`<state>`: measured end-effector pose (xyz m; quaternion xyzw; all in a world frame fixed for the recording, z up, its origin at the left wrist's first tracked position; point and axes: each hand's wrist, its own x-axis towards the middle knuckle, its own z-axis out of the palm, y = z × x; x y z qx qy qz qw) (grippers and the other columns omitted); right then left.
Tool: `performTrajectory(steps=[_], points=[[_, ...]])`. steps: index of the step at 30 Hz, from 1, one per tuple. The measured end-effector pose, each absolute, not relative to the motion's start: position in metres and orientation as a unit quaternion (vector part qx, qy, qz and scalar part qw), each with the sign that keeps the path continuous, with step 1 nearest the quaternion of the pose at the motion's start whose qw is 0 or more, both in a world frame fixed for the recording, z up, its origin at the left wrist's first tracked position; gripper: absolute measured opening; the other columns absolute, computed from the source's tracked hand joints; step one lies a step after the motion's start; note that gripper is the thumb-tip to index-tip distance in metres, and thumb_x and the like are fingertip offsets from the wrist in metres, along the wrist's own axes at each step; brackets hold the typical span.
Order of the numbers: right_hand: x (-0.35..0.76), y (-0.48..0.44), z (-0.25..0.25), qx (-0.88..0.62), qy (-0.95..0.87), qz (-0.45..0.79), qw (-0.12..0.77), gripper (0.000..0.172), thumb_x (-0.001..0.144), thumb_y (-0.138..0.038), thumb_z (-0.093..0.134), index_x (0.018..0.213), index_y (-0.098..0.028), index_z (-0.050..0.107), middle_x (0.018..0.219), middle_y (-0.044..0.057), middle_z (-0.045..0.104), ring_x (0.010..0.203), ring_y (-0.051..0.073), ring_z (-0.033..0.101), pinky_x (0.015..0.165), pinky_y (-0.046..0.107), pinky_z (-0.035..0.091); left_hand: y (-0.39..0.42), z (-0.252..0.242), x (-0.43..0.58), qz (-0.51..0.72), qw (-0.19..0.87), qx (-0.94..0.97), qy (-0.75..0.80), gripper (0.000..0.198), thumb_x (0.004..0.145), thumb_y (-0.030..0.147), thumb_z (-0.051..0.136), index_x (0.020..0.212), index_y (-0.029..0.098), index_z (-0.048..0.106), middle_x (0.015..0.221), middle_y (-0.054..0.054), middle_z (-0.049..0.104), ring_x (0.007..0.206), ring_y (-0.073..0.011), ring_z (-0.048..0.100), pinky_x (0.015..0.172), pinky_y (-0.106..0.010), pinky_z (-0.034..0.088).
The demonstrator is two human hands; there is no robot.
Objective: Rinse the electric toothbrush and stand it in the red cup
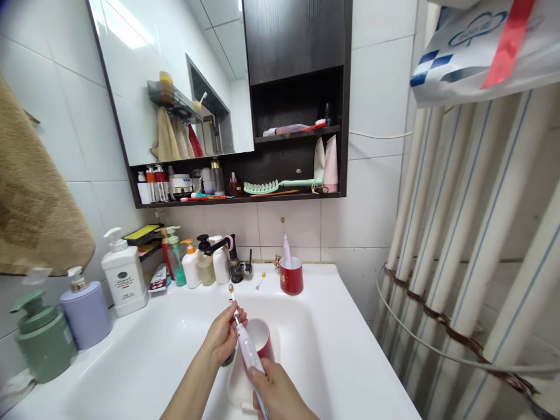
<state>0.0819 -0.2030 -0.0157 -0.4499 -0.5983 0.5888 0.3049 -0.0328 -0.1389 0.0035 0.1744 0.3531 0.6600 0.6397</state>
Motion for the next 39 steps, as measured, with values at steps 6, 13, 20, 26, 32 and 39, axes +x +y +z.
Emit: performTrajectory(steps=[6, 13, 20, 26, 32, 39], points=[[0.081, -0.2, -0.019, -0.428, -0.584, 0.616, 0.311, 0.035, 0.067, -0.051, 0.03, 0.068, -0.016, 0.036, 0.042, -0.008, 0.039, 0.024, 0.002, 0.033, 0.027, 0.015, 0.02, -0.138, 0.006, -0.032, 0.658, 0.618, 0.21, 0.375, 0.01, 0.065, 0.017, 0.052, 0.061, 0.012, 0.044, 0.05, 0.0, 0.052, 0.043, -0.0079, 0.051, 0.046, -0.019, 0.042], [0.081, -0.199, -0.023, -0.436, -0.583, 0.611, 0.31, 0.038, 0.065, -0.053, 0.032, 0.07, -0.016, 0.036, 0.04, -0.008, 0.038, 0.024, 0.002, 0.031, 0.027, 0.015, 0.021, -0.14, 0.003, -0.033, 0.653, 0.621, 0.208, 0.38, 0.012, 0.063, 0.018, 0.054, 0.059, 0.013, 0.044, 0.048, 0.001, 0.051, 0.042, -0.0075, 0.051, 0.046, -0.019, 0.042], [0.078, -0.199, -0.027, -0.43, -0.586, 0.606, 0.324, 0.032, 0.069, -0.047, 0.03, 0.069, -0.015, 0.035, 0.04, -0.008, 0.038, 0.024, 0.001, 0.031, 0.027, 0.014, 0.021, -0.146, 0.006, -0.026, 0.669, 0.607, 0.193, 0.383, 0.012, 0.065, 0.019, 0.052, 0.061, 0.013, 0.042, 0.053, -0.002, 0.054, 0.047, -0.0094, 0.054, 0.05, -0.021, 0.043], [0.078, -0.197, -0.031, -0.466, -0.599, 0.553, 0.344, 0.03, 0.067, -0.045, 0.034, 0.067, -0.015, 0.037, 0.04, -0.008, 0.037, 0.025, 0.001, 0.03, 0.027, 0.014, 0.021, -0.145, 0.002, -0.026, 0.644, 0.613, 0.247, 0.384, 0.014, 0.064, 0.024, 0.052, 0.06, 0.014, 0.043, 0.053, -0.001, 0.054, 0.046, -0.0089, 0.052, 0.048, -0.02, 0.04], [0.078, -0.197, -0.03, -0.451, -0.585, 0.58, 0.343, 0.032, 0.066, -0.048, 0.033, 0.067, -0.015, 0.036, 0.038, -0.008, 0.037, 0.024, 0.002, 0.031, 0.027, 0.015, 0.021, -0.146, -0.001, -0.026, 0.624, 0.639, 0.262, 0.366, 0.017, 0.062, 0.028, 0.052, 0.06, 0.015, 0.042, 0.051, 0.0, 0.053, 0.046, -0.0093, 0.052, 0.05, -0.021, 0.039], [0.079, -0.198, -0.024, -0.457, -0.581, 0.583, 0.338, 0.03, 0.068, -0.046, 0.033, 0.066, -0.016, 0.038, 0.039, -0.008, 0.037, 0.024, 0.001, 0.03, 0.026, 0.014, 0.021, -0.148, -0.001, -0.022, 0.627, 0.64, 0.262, 0.359, 0.016, 0.063, 0.027, 0.051, 0.059, 0.015, 0.042, 0.048, 0.001, 0.052, 0.044, -0.0089, 0.05, 0.051, -0.022, 0.039]])
